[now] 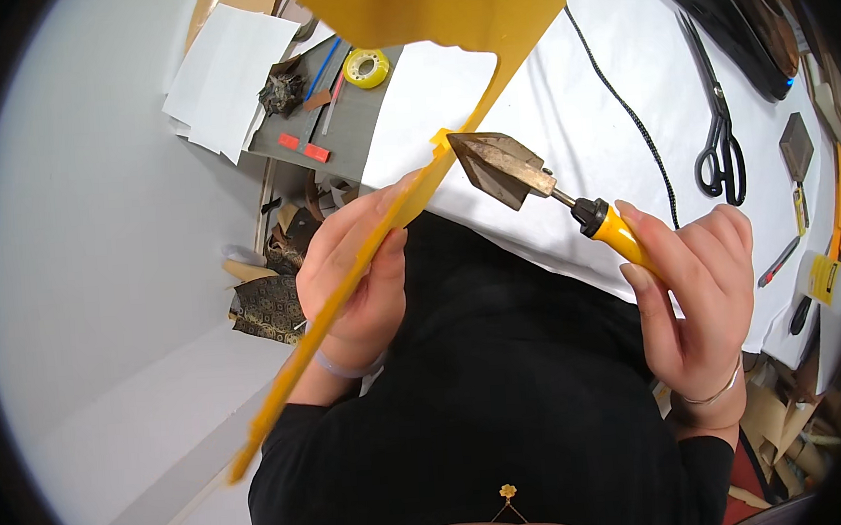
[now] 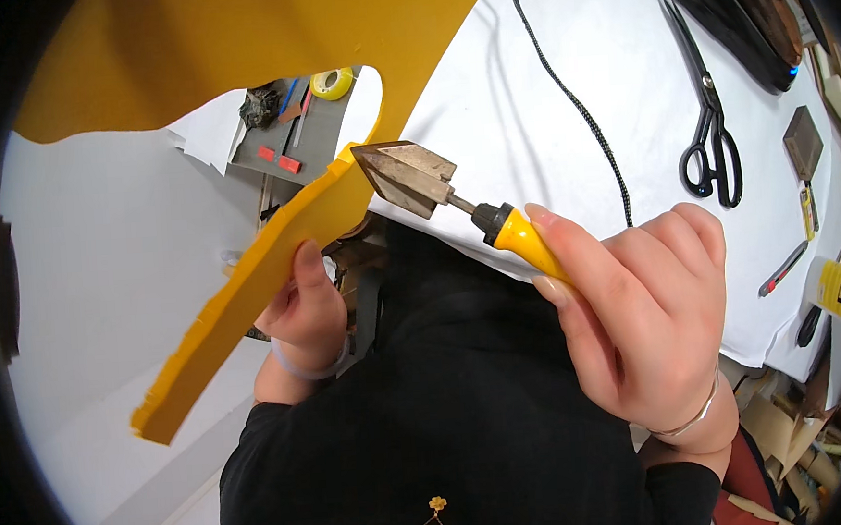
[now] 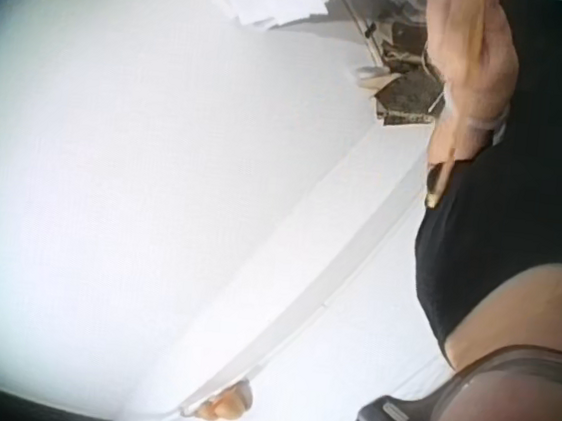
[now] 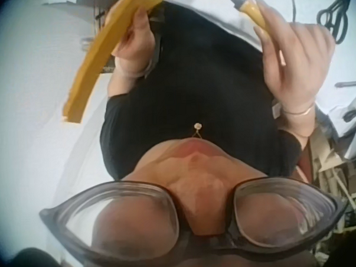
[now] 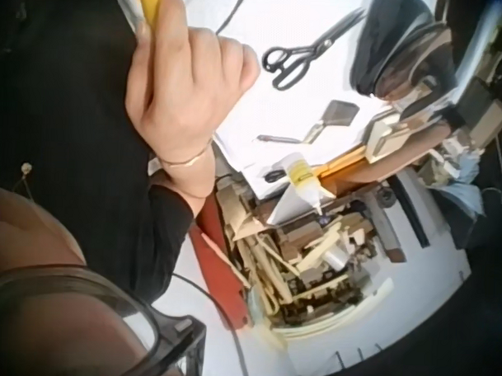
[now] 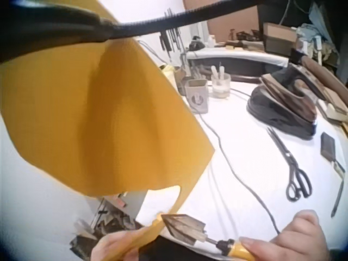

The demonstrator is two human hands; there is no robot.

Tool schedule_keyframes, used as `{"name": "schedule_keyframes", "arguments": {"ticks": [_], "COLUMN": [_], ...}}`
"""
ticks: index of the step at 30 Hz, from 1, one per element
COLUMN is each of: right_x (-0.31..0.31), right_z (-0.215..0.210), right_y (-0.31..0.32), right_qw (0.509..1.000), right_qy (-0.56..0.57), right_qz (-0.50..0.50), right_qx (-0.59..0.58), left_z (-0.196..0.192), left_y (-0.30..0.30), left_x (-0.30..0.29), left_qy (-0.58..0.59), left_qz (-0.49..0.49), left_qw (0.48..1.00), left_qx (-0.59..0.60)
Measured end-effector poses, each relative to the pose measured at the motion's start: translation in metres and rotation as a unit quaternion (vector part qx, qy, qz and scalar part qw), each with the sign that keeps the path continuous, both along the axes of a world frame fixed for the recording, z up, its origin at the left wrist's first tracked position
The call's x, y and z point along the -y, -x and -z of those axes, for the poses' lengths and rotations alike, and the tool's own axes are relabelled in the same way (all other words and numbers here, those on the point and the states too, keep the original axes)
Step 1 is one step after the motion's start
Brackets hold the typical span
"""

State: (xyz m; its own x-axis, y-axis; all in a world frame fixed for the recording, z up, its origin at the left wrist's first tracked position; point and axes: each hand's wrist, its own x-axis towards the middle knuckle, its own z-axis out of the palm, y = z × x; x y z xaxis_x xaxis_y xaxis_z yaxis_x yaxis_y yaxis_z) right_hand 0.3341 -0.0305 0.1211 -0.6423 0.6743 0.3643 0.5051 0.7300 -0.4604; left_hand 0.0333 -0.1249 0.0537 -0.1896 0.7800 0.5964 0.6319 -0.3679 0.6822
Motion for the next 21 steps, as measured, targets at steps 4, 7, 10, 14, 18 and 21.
{"name": "schedule_keyframes", "arguments": {"ticks": [4,7,10,14,18,21], "right_x": [-0.001,-0.002,-0.005,-0.009,-0.011,-0.009], "right_z": [0.0,-0.001,-0.002,0.0,-0.001,-0.002], "right_y": [0.003,0.006,0.009,0.012,0.015,0.014], "right_qw": [1.0,1.0,1.0,0.999,0.998,0.998], "right_qy": [0.004,0.011,0.024,0.041,0.034,0.027], "right_qz": [-0.003,-0.003,-0.002,0.003,-0.001,-0.002], "right_qx": [-0.005,-0.009,-0.01,-0.025,-0.051,-0.062], "left_z": [0.003,0.006,0.015,0.022,0.023,0.023], "left_y": [0.006,0.005,0.006,0.009,0.006,0.004], "left_x": [0.002,0.005,0.002,0.001,-0.007,-0.011], "left_qy": [0.007,0.006,-0.01,0.014,-0.026,-0.019], "left_qz": [-0.003,-0.007,-0.005,-0.012,0.003,-0.014], "left_qw": [0.999,1.0,1.0,1.0,0.998,0.996], "left_qx": [-0.054,-0.029,0.0,0.015,0.049,0.087]}}
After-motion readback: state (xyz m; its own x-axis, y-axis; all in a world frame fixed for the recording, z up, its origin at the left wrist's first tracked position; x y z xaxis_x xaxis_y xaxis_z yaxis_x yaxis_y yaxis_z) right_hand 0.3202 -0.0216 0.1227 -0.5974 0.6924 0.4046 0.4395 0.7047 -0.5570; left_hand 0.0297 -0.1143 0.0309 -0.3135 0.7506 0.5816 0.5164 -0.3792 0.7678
